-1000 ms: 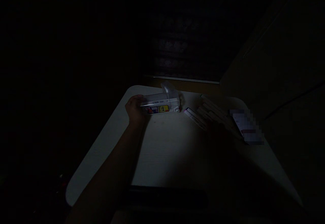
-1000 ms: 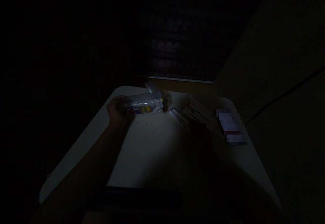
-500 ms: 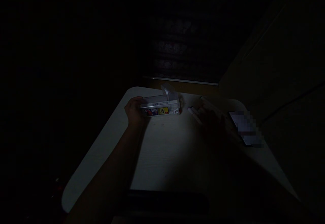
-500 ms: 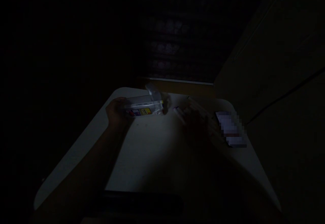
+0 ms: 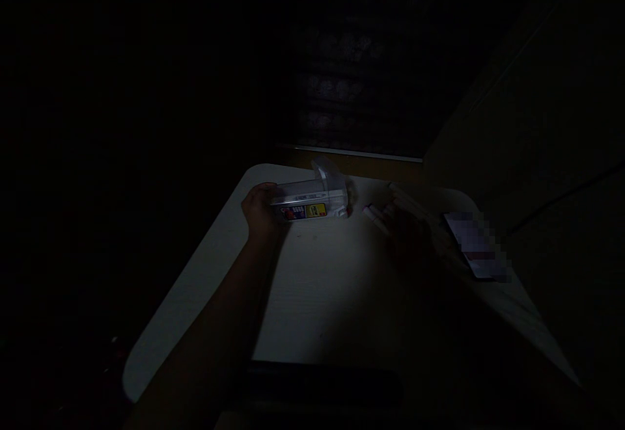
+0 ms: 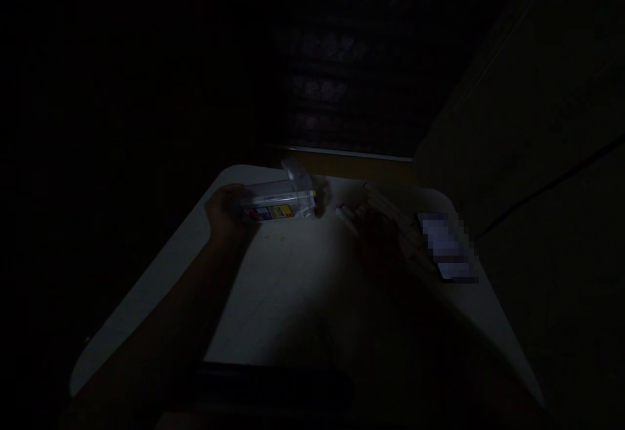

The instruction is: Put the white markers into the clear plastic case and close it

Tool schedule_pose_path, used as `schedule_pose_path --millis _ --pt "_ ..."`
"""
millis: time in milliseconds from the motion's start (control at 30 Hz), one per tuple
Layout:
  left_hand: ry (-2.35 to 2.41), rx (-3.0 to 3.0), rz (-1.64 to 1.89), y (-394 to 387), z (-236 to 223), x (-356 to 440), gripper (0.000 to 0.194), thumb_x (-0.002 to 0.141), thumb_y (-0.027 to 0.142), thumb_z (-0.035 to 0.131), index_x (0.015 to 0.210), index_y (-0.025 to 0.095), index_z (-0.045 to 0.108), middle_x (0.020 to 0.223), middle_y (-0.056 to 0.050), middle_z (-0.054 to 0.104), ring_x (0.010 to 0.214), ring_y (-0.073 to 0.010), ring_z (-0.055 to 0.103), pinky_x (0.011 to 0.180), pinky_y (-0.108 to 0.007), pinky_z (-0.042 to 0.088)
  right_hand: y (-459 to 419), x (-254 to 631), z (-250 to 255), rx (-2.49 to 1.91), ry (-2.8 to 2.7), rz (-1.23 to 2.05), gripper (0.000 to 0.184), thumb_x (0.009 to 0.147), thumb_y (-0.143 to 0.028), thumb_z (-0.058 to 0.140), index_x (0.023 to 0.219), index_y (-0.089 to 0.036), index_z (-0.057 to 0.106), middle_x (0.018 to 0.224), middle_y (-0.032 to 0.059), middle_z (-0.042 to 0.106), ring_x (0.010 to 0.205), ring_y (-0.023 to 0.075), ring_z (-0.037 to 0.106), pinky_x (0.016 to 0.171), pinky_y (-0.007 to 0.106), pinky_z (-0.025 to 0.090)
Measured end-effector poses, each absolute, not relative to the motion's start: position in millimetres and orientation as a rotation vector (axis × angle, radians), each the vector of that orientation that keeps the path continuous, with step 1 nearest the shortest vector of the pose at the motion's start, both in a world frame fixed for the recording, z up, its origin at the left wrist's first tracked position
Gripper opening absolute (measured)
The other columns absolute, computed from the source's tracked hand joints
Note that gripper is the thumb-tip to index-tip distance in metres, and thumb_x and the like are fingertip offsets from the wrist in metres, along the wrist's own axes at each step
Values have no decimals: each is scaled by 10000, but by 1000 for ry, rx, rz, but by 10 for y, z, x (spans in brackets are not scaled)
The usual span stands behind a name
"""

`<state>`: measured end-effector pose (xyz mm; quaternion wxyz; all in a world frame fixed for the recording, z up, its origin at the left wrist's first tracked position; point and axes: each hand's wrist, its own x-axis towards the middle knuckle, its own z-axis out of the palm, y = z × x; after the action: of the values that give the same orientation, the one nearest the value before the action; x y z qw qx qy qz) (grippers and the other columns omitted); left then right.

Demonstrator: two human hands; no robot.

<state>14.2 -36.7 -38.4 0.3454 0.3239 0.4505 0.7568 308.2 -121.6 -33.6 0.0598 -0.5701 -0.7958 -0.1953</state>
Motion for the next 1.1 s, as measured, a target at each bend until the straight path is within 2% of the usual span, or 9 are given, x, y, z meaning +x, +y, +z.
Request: schedule_pose_path --millis 267,367,467,567,700,833,967,1100 --pt "1185 776 1980 -382 -356 144 175 613 306 489 647 175 600 669 -22 563 629 -143 538 569 -252 409 -1215 3083 -455 -1698 -2319 -620 498 929 -313 315 1406 -178 361 1471 132 344 1323 318 350 1044 627 222" --pt "1154 721 1980 -364 -370 131 156 593 283 499 639 177 604 680 -20 569 617 -136 537 562 -251 411 -1174 3053 -331 -1624 -2336 -500 462 930 -274 306 1378 -221 405 1409 129 439 1287 314 402 1021 618 274" --pt "1111 675 1989 -357 -369 130 145 569 257 504 625 177 611 649 -16 561 596 -131 526 557 -250 412 -1132 2965 -127 -1409 -2368 -269 423 918 -251 330 1304 -176 486 1314 127 532 1232 260 459 1026 493 359" --pt "1092 655 1973 -376 -341 137 143 550 241 494 598 176 612 644 -19 564 589 -130 522 548 -251 411 -1060 2812 9 -1197 -2335 -122 411 918 -268 333 1273 -139 493 1282 135 545 1209 219 467 1022 414 392" --pt "1054 581 1947 -418 -274 153 153 528 224 476 589 171 606 634 -20 565 576 -132 523 541 -258 410 -897 2600 -9 -953 -2363 -32 441 887 -272 392 1308 -149 435 1340 119 483 1240 206 416 1045 399 369" --pt "1019 541 1905 -437 -227 172 176 501 227 476 585 163 617 598 -22 558 545 -136 518 505 -254 392 -794 2506 -55 -876 -2419 -53 461 857 -279 461 1282 -101 471 1361 149 432 1235 238 383 1041 390 363" --pt "1027 566 1882 -420 -250 172 155 499 227 520 589 156 624 593 -15 557 530 -131 507 493 -250 389 -781 2515 1 -921 -2606 -155 320 839 -308 534 1085 -124 622 1342 150 433 1147 277 442 970 427 414" --pt "1028 642 1874 -396 -292 155 151 508 216 532 591 150 639 621 -21 578 564 -130 519 503 -238 393 -767 2492 52 -1061 -2736 -209 356 759 -337 665 1055 -141 639 1356 156 409 1071 297 506 878 446 470"
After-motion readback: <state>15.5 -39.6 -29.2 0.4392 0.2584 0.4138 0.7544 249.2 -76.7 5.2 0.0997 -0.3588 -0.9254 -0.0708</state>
